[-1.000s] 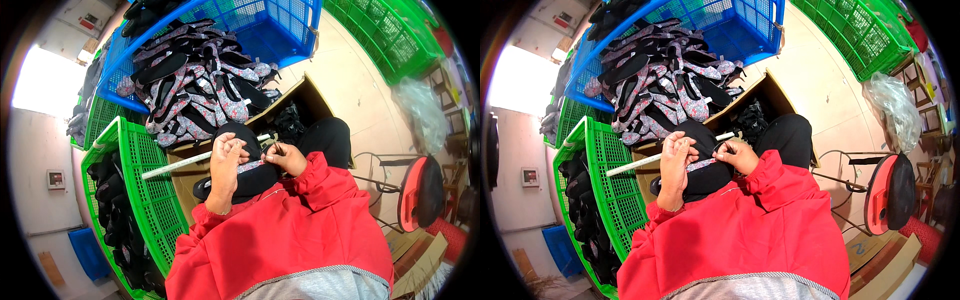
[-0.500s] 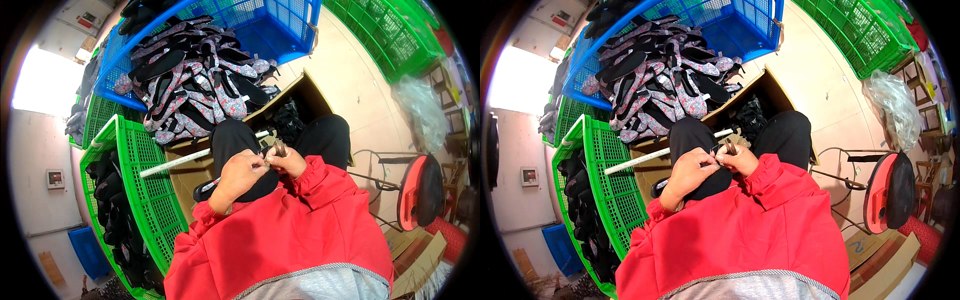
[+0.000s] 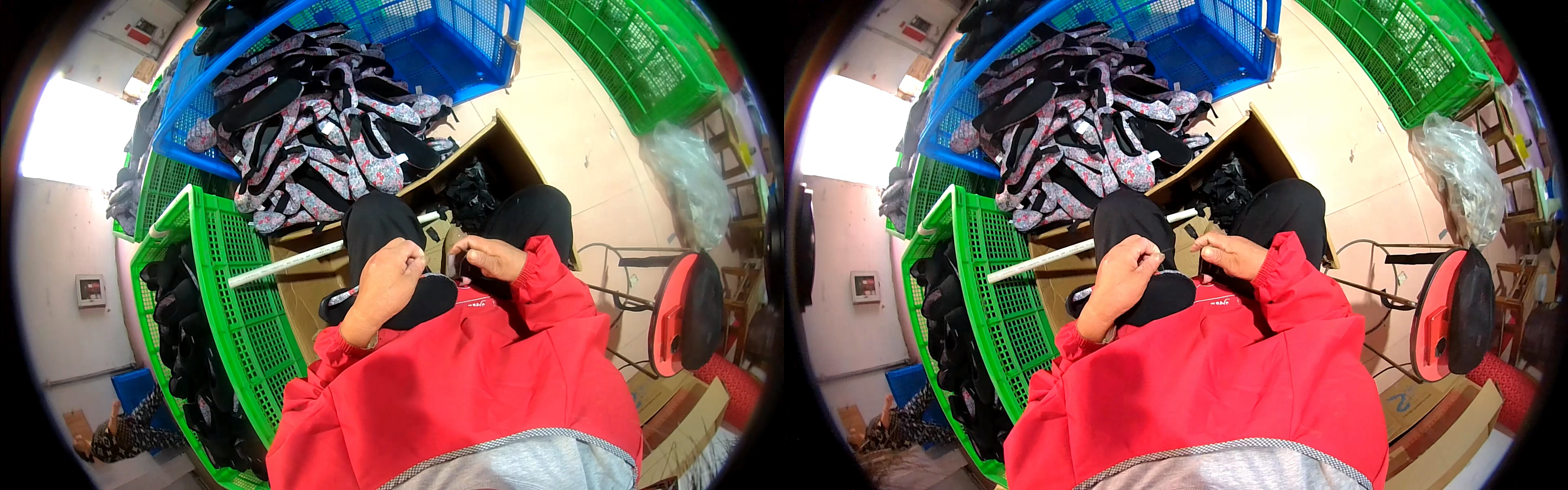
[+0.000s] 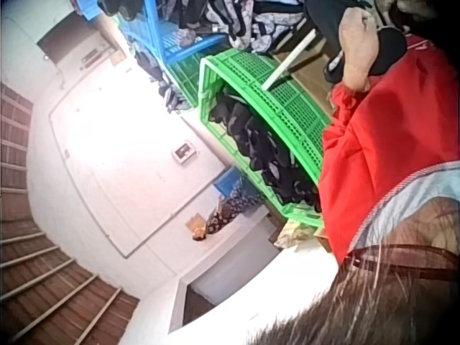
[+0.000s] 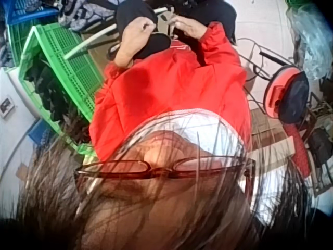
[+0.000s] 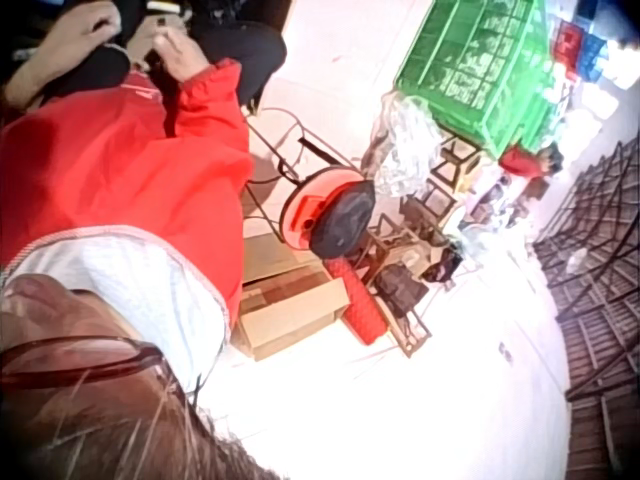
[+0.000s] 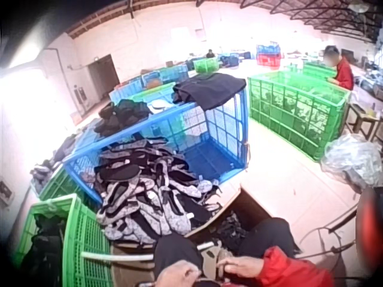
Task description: The person sits on the floor and assembles slippers by hand. They pick up a slipper sole and a patterned fabric upper, then press the upper onto the sole to attach them. The person handles the slippers one at a time, inspecting the fit and adjusting the fabric before placing the finished unit aside.
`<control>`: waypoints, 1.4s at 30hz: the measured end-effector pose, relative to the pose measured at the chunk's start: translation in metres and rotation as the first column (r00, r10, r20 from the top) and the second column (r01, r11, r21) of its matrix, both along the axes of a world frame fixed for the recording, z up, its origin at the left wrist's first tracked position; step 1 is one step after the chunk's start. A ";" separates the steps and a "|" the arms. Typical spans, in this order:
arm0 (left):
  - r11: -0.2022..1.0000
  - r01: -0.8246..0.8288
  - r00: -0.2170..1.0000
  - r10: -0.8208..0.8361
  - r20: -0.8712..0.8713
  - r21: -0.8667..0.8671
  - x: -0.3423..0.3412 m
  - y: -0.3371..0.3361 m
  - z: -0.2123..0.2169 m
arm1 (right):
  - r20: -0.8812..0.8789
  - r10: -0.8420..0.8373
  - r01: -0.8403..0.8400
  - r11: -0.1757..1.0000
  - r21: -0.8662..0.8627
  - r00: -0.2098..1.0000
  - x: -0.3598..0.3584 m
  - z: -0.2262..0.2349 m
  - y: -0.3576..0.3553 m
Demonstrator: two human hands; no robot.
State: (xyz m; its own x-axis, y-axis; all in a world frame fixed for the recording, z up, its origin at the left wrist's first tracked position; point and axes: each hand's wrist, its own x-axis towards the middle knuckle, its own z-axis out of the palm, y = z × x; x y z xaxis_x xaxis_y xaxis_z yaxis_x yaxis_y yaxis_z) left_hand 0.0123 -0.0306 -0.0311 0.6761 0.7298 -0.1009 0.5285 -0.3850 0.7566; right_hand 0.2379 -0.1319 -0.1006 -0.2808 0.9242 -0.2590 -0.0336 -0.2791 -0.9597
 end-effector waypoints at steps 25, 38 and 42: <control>1.000 -0.002 1.000 0.002 0.013 0.000 0.004 -0.003 0.000 | -0.271 0.087 -0.090 0.996 0.000 0.959 -0.025 -0.015 0.011; 0.999 0.019 0.999 -0.020 -0.039 -0.033 0.007 -0.003 0.005 | -0.156 0.092 -0.093 0.996 0.004 0.983 -0.024 -0.009 0.013; 1.000 0.013 1.000 -0.013 -0.013 -0.017 0.006 -0.003 0.001 | -0.133 0.096 -0.094 0.995 0.019 0.986 -0.023 -0.010 0.012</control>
State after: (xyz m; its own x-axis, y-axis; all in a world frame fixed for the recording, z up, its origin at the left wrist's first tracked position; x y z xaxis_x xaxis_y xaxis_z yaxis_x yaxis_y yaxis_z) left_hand 0.0183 -0.0340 -0.0304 0.6843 0.7189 -0.1221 0.5334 -0.3793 0.7561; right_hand 0.2144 -0.1194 -0.1109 -0.3987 0.8947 -0.2014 -0.1358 -0.2748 -0.9519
